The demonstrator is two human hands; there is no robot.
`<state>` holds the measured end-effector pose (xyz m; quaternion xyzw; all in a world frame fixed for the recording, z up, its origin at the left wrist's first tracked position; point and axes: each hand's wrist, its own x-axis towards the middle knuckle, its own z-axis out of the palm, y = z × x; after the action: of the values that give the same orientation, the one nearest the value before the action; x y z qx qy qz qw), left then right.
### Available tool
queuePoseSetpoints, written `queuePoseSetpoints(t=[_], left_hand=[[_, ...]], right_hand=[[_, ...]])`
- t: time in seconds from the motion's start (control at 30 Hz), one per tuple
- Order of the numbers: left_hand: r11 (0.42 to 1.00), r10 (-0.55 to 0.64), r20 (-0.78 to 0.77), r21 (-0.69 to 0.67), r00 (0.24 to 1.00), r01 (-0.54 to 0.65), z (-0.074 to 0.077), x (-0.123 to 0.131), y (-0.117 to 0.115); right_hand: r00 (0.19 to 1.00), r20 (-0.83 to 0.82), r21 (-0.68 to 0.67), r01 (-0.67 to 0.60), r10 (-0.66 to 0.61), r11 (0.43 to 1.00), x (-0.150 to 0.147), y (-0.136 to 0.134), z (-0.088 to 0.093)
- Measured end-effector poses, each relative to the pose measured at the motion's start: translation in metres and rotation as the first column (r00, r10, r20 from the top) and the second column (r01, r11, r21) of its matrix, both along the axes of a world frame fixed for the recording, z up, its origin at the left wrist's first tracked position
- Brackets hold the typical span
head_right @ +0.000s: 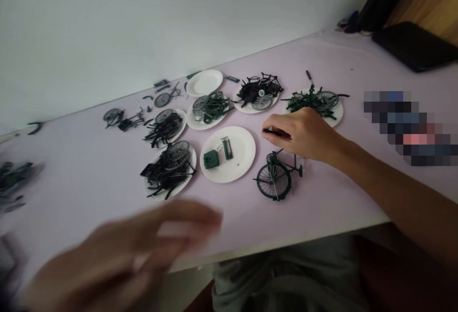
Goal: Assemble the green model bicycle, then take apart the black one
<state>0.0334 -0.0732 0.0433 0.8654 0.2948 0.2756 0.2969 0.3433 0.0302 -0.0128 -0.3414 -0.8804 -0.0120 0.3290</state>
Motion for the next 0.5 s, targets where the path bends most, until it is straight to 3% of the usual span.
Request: queuePoseSetpoints(t=[0.03, 0.07, 0.1, 0.13, 0.2, 0.3, 0.5], left_hand=[[0.998, 0.050, 0.000, 0.032, 0.999, -0.050, -0.005, 0.003, 0.015], [0.973, 0.179, -0.044, 0.159, 0.983, -0.170, -0.012, 0.006, 0.031], [0.930, 0.245, -0.108, 0.305, 0.963, -0.203, -0.020, 0.010, 0.045], [0.892, 0.273, -0.201, 0.419, 0.941, -0.169, -0.028, 0.012, 0.057], [0.853, 0.305, -0.372, 0.516, 0.876, -0.078, -0.043, 0.016, 0.075], [0.832, 0.340, -0.443, 0.554, 0.829, -0.045, -0.056, 0.018, 0.085], [0.822, 0.339, -0.483, 0.570, 0.807, -0.004, -0.057, 0.020, 0.088]], right_hand=[[1.000, 0.003, -0.006, 0.001, -0.001, 1.000, 0.000, 0.000, 0.000], [1.000, 0.007, -0.010, -0.001, 0.001, 1.000, 0.000, 0.000, 0.000], [1.000, 0.009, -0.010, -0.004, 0.004, 1.000, 0.000, 0.000, -0.001], [1.000, 0.005, -0.005, -0.008, 0.008, 1.000, 0.000, 0.001, -0.001], [1.000, -0.010, 0.012, -0.010, 0.010, 1.000, 0.000, 0.001, -0.002], [1.000, -0.015, 0.022, 0.003, -0.002, 1.000, 0.000, 0.000, -0.001], [1.000, 0.011, 0.012, 0.003, -0.003, 1.000, 0.000, -0.001, 0.002]])
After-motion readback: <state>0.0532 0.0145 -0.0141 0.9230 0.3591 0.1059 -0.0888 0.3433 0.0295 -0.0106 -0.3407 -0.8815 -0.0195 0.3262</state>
